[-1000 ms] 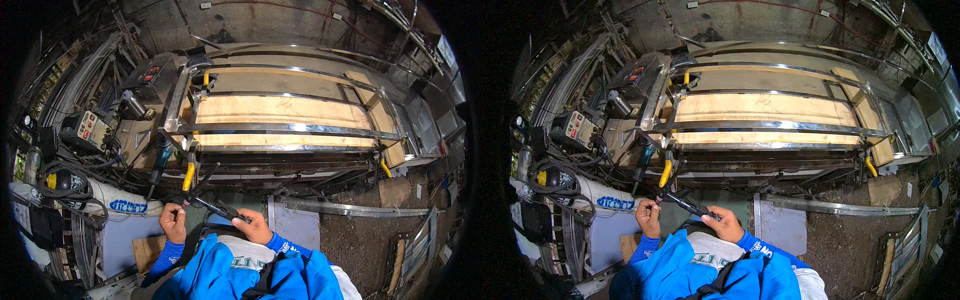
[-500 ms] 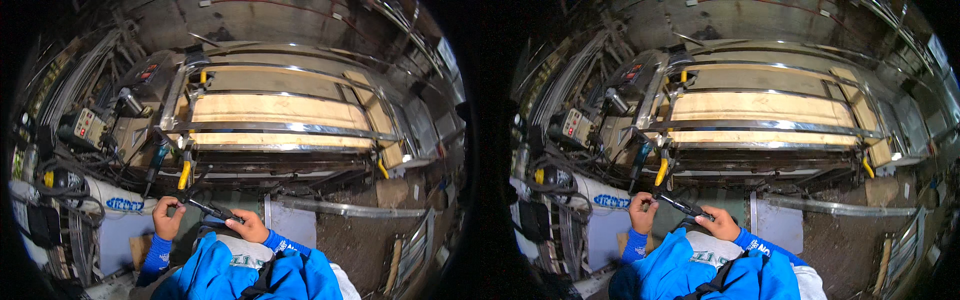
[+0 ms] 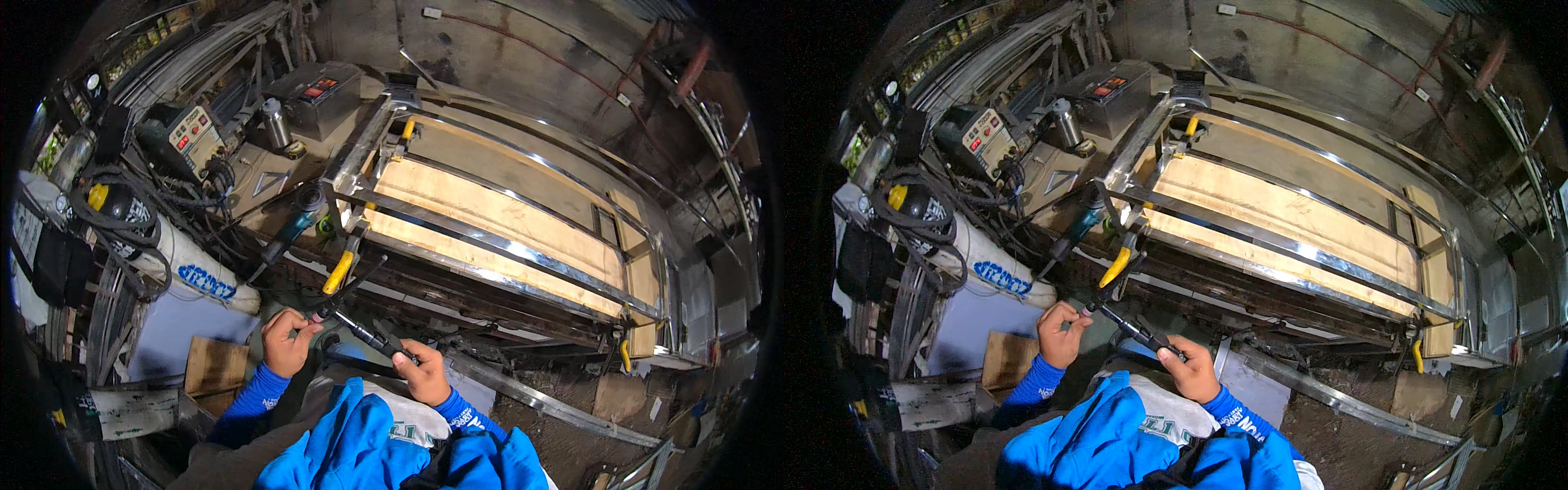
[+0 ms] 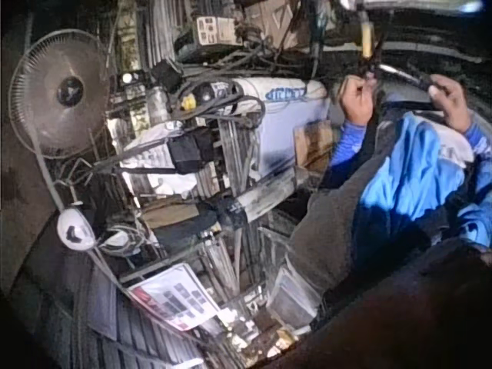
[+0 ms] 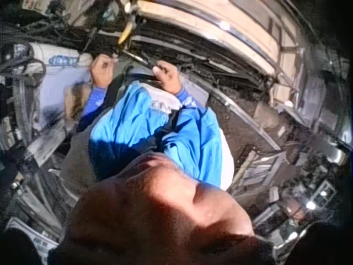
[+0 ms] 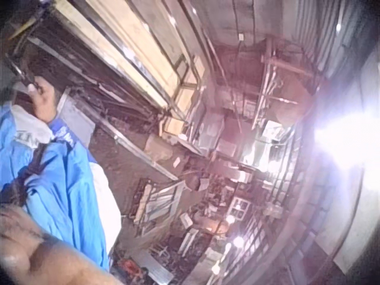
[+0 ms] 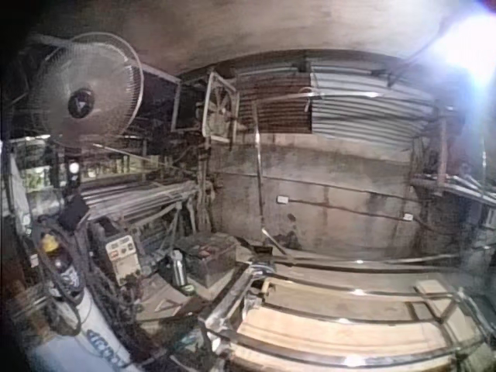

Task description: The person measures and marks metal bars on a wooden workbench using a tape measure, marker, and set square. They position the bars within a metal frame structure and prepare them for cutting or welding.

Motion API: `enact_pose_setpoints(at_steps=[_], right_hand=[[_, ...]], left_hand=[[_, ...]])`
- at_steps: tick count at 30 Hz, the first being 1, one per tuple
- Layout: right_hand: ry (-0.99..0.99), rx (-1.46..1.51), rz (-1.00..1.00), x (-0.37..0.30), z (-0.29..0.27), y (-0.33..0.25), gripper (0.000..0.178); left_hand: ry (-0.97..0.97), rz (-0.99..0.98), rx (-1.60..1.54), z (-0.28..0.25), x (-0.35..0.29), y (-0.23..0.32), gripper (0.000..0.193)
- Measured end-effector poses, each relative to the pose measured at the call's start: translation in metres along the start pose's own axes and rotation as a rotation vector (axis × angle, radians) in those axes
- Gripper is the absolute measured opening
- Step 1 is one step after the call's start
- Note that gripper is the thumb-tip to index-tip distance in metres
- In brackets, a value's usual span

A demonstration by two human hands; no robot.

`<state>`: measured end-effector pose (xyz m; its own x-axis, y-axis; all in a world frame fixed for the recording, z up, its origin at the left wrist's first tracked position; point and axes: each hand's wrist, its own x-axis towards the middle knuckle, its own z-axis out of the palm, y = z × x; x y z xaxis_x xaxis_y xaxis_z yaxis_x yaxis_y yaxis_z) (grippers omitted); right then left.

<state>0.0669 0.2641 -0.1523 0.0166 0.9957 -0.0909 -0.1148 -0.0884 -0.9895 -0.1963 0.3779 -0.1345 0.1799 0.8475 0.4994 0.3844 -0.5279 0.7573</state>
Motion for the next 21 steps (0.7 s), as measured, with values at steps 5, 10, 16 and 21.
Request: enact_pose_setpoints(at_steps=[5,10,16,21], right_hand=[[-0.002,0.07,0.016,0.011,0.007,-0.026,0.027],[-0.02,0.093,0.018,0.027,0.01,-0.046,0.025],[0.229,0.401,-0.09,0.041,-0.002,-0.059,0.033],[0.625,0.34,-0.407,0.085,-0.08,-0.149,0.042]], left_hand=[[0.057,-0.021,0.033,-0.01,0.007,0.009,0.03],[0.092,-0.022,0.096,-0.035,0.004,0.012,0.027],[0.083,-0.043,0.235,-0.051,-0.015,-0.011,0.026],[0.07,-0.478,0.323,-0.074,-0.094,-0.059,0.022]])
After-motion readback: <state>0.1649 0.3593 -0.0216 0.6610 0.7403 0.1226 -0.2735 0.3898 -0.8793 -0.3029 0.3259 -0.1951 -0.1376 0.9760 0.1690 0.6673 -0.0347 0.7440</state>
